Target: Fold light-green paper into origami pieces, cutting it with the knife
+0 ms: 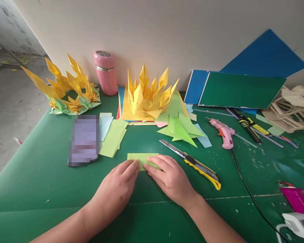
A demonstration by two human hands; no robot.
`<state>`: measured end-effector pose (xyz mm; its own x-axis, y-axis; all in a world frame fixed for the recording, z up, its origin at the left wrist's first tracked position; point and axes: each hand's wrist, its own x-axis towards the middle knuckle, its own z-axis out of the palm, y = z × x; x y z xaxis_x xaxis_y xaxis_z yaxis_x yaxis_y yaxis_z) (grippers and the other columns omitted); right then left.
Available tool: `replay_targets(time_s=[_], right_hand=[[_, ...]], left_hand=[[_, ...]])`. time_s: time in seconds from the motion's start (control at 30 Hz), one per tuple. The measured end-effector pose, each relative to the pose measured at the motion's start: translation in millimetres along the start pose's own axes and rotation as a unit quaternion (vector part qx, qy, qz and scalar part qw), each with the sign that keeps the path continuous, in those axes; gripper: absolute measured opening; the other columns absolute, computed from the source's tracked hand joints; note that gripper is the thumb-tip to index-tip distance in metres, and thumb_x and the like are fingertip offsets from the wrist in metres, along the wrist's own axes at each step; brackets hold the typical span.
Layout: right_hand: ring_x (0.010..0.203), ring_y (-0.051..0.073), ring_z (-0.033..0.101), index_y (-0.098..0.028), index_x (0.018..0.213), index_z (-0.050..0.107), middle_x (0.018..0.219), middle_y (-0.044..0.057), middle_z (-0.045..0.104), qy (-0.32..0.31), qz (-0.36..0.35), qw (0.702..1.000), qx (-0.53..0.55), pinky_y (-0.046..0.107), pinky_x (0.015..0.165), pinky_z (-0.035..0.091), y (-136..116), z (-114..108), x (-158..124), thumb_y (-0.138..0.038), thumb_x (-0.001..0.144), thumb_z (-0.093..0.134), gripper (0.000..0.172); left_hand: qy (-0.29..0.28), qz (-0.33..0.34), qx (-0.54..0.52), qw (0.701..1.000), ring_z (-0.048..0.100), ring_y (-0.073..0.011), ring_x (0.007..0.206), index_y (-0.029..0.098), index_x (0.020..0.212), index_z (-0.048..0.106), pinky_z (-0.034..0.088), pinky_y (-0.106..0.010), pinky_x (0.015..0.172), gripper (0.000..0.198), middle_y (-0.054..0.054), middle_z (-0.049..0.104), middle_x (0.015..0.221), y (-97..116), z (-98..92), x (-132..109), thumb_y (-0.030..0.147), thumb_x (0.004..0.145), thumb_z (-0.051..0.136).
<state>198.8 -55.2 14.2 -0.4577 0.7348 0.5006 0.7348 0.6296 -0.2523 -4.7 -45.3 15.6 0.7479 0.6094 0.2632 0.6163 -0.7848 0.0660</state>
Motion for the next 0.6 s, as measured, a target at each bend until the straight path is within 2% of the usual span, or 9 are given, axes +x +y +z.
replay_targets(time_s=[0.17,0.37,0.6], right_hand=[[0.096,0.022,0.064,-0.019,0.103,0.071,0.102,0.009,0.072,-0.014,0.010,1.000,0.016,0.036,0.079,0.056,2,0,-1,-0.017,0.094,0.051,0.022],[0.099,0.023,0.063,-0.020,0.104,0.071,0.104,0.009,0.071,-0.028,0.014,0.999,0.027,0.038,0.080,0.057,3,-1,-1,-0.018,0.094,0.051,0.023],[0.106,0.024,0.059,-0.023,0.101,0.073,0.111,0.009,0.068,-0.081,0.013,0.993,0.080,0.043,0.085,0.054,17,-19,-5,-0.018,0.091,0.054,0.022]], left_hand=[[0.005,-0.010,-0.013,1.000,0.065,-0.0259,0.100,0.010,0.115,0.060,0.060,-0.036,0.082,0.038,-0.014,0.068,0.106,0,0.2,1,0.005,0.091,0.031],[-0.017,-0.034,-0.019,0.999,0.062,-0.0267,0.111,0.014,0.119,0.060,0.054,-0.040,0.095,0.042,-0.013,0.066,0.116,3,5.4,-5,0.004,0.090,0.031],[0.005,-0.017,-0.027,0.999,0.063,-0.0265,0.108,0.014,0.116,0.062,0.055,-0.039,0.092,0.035,-0.013,0.066,0.116,2,1.4,-5,0.013,0.095,0.034]])
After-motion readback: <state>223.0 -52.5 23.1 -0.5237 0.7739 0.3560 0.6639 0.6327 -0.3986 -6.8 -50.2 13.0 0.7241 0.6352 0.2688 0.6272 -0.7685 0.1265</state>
